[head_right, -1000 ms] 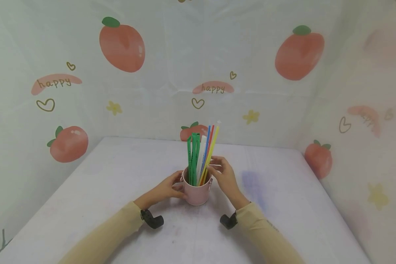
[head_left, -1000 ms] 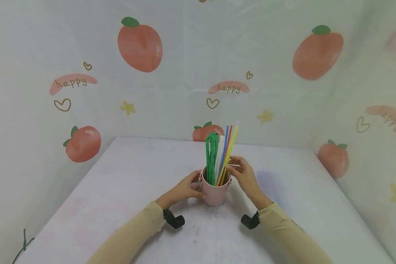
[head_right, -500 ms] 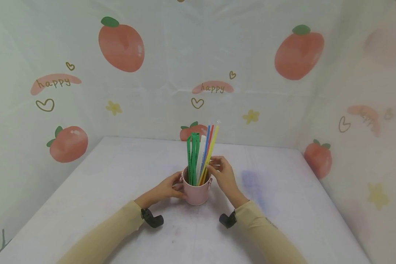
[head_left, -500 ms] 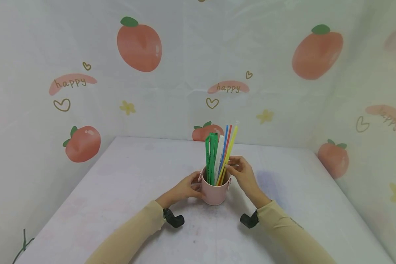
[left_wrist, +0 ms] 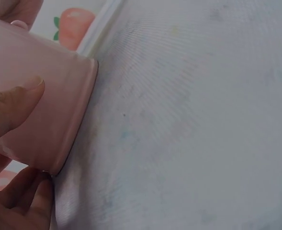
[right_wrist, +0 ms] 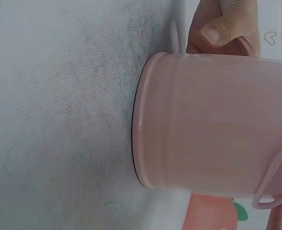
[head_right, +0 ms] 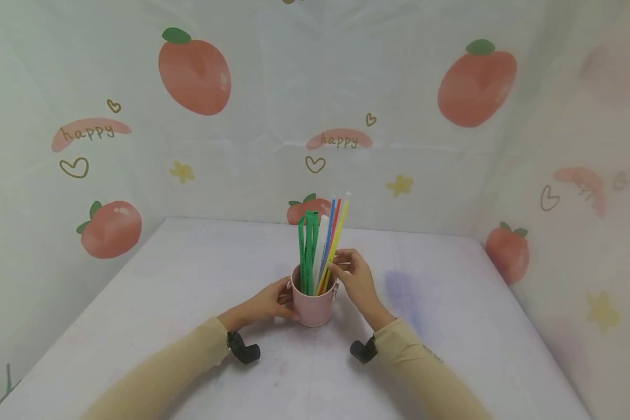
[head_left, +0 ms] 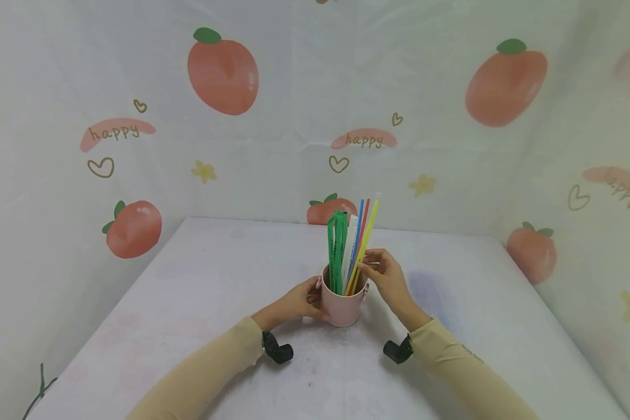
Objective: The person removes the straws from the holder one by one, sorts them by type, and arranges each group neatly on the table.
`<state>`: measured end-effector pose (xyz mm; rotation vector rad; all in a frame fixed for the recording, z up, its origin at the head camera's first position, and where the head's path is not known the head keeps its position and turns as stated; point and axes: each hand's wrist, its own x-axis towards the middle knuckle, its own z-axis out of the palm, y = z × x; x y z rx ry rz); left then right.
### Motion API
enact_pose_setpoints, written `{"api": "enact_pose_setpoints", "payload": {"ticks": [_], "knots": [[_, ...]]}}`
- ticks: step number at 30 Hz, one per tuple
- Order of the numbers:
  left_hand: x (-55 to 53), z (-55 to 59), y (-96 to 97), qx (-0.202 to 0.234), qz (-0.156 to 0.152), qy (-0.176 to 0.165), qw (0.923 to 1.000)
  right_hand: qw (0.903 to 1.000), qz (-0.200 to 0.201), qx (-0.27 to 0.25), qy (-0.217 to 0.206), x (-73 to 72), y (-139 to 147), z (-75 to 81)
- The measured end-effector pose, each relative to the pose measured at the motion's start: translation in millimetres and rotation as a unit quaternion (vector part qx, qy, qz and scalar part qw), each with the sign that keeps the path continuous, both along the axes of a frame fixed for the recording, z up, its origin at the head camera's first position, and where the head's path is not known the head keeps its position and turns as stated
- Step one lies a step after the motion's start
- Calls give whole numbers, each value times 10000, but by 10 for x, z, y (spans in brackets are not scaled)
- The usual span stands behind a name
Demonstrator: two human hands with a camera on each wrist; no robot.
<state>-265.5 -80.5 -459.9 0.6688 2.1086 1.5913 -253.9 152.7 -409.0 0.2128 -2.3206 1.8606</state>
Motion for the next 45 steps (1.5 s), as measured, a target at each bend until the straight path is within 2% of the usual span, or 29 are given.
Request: {"api": "enact_pose_setpoints", "payload": {"ticks": [10, 15, 20, 27, 34, 45], "knots": [[-9, -33, 17, -208, -37, 189, 9996, 10000, -3, -61, -69, 10, -21, 23], [-37, -69, 21, -312, -182, 364, 9987, 9999, -65, -21, -125, 2, -20, 12], [-57, -83, 25, -399, -236, 390, 9982, 9999, -36, 10, -136, -5, -11, 4], [-93, -80, 39, -642, -167, 326, 9973, 10000, 38, 33, -84, -5, 5, -8], [-118, -91, 31, -575, -146, 278, 9979, 10000, 43, 36, 20, -25, 0, -26], [-82, -101, 35, -626, -37, 187, 9979, 9999, 96, 9, 128, -24, 14, -15]]}}
